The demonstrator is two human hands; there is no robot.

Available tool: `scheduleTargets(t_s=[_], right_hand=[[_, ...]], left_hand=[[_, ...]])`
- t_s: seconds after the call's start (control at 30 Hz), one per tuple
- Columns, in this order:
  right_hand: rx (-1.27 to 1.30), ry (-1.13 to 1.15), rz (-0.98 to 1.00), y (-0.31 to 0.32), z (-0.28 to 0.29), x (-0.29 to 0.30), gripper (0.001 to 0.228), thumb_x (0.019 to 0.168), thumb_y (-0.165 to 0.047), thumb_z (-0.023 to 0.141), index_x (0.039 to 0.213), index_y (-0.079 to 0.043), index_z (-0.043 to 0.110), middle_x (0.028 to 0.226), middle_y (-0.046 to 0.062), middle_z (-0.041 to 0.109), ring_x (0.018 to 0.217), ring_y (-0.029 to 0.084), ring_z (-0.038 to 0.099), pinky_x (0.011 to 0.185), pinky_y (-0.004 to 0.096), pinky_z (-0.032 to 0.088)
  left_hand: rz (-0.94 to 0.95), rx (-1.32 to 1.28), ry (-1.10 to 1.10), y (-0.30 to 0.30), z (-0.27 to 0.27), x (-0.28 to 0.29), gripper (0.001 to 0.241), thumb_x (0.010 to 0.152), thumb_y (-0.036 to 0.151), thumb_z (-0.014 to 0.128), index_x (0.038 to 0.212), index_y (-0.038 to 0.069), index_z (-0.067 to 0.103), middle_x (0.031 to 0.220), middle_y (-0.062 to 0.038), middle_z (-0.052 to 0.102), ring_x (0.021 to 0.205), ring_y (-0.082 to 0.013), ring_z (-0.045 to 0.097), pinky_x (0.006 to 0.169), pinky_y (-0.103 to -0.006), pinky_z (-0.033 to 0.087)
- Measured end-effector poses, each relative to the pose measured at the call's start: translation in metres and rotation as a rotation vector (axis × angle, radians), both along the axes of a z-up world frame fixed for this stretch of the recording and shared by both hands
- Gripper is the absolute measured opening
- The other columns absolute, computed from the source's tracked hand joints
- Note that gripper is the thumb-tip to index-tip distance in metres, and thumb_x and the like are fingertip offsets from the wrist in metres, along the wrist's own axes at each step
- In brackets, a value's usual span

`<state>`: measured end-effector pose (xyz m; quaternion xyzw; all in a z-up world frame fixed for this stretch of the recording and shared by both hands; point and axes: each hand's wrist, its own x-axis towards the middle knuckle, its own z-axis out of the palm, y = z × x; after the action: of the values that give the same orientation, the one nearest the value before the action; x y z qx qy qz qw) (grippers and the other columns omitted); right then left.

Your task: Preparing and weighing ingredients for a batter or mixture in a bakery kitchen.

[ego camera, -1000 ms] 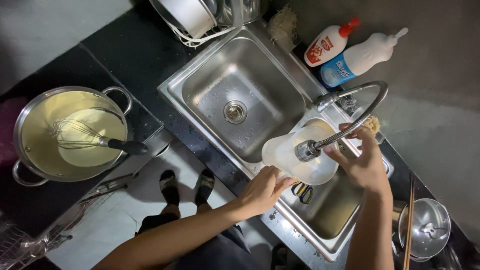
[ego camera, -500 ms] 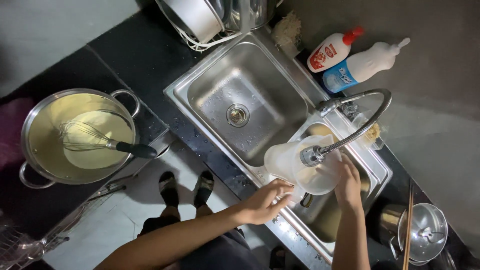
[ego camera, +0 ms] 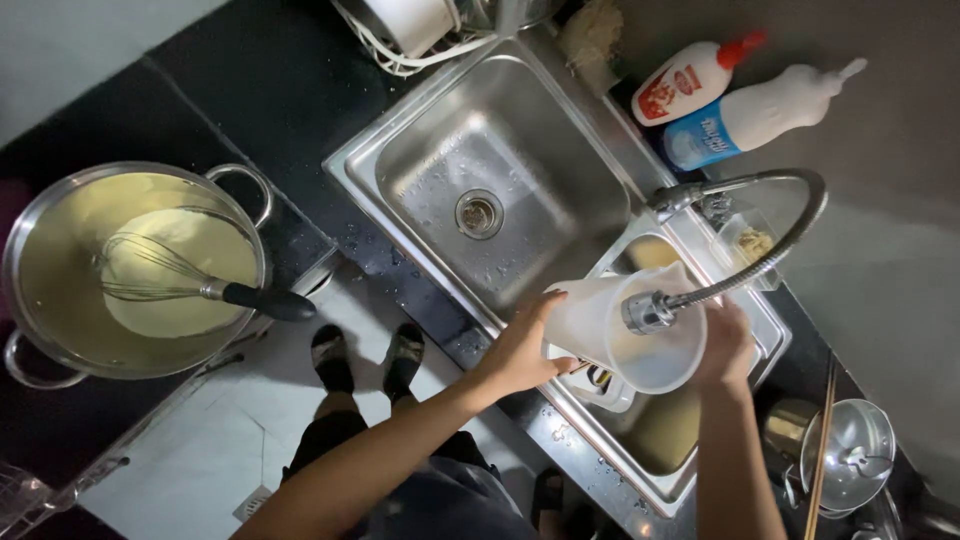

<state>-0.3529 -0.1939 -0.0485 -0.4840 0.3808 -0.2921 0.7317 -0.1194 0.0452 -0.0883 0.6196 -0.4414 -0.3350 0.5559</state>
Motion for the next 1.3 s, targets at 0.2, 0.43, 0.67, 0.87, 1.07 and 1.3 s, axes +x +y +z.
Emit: scheduleTargets(t_s=[0.2,0.43,0.67,0.87,1.07,1.3], right_hand=[[0.163,0.25,0.173,-0.019,0.025,0.073,0.072,0.102,-0.057,0.042,0.147,-0.001,0.049,0.133,0.023,0.063,0.115,0.034,0.065,0.098,0.048,0.052],[-0.147,0.53,0.247,-0.036,0.02,0.126,0.062,0.101,-0.044,0.053,0.144,0.0,0.05,0.122,0.02,0.066,0.1,0.029,0.069,0.084,0.043,0.058],[-0.576,0.748,0.127,-0.075,-0.027,0.116,0.049,0.107,-0.041,0.065,0.124,0.003,0.055,0.094,0.019,0.066,0.067,0.02,0.063,0.055,0.032,0.053],[-1.113,0.816,0.221,-0.074,-0.008,0.13,0.038,0.112,-0.036,0.06,0.124,0.0,0.058,0.088,0.016,0.068,0.062,0.026,0.06,0.052,0.039,0.044],[-1.381,0.929,0.346,-0.089,-0.029,0.13,0.035,0.121,-0.031,0.048,0.114,0.0,0.063,0.089,0.022,0.068,0.076,0.042,0.068,0.066,0.049,0.051],[-1.306,0.996,0.271,-0.084,-0.036,0.137,0.025,0.116,-0.018,0.051,0.113,0.002,0.065,0.088,0.027,0.069,0.078,0.047,0.068,0.067,0.051,0.053]], left_hand=[[0.125,-0.116,0.023,0.002,-0.031,-0.018,0.088,0.076,0.022,0.09,0.146,0.0,0.044,0.147,-0.023,0.052,0.139,-0.0396,0.05,0.116,-0.0454,0.04],[0.155,-0.128,0.072,0.01,-0.017,-0.012,0.079,0.08,0.022,0.088,0.146,0.002,0.049,0.149,-0.019,0.053,0.141,-0.0365,0.053,0.118,-0.0442,0.044],[0.089,-0.101,0.069,0.006,-0.006,-0.006,0.095,0.075,0.027,0.091,0.152,0.004,0.04,0.154,-0.022,0.046,0.145,-0.0392,0.046,0.12,-0.0469,0.04],[-0.018,0.046,0.114,-0.01,-0.009,-0.004,0.114,0.068,0.032,0.094,0.157,0.004,0.03,0.161,-0.024,0.036,0.148,-0.0408,0.039,0.12,-0.0466,0.038],[-0.047,0.031,0.05,-0.026,-0.013,0.006,0.121,0.065,0.035,0.094,0.158,0.001,0.025,0.164,-0.025,0.03,0.153,-0.0417,0.033,0.121,-0.0465,0.036],[-0.06,-0.034,-0.009,-0.029,-0.031,0.003,0.117,0.069,0.037,0.092,0.159,0.001,0.028,0.164,-0.024,0.037,0.155,-0.0387,0.036,0.125,-0.0436,0.034]])
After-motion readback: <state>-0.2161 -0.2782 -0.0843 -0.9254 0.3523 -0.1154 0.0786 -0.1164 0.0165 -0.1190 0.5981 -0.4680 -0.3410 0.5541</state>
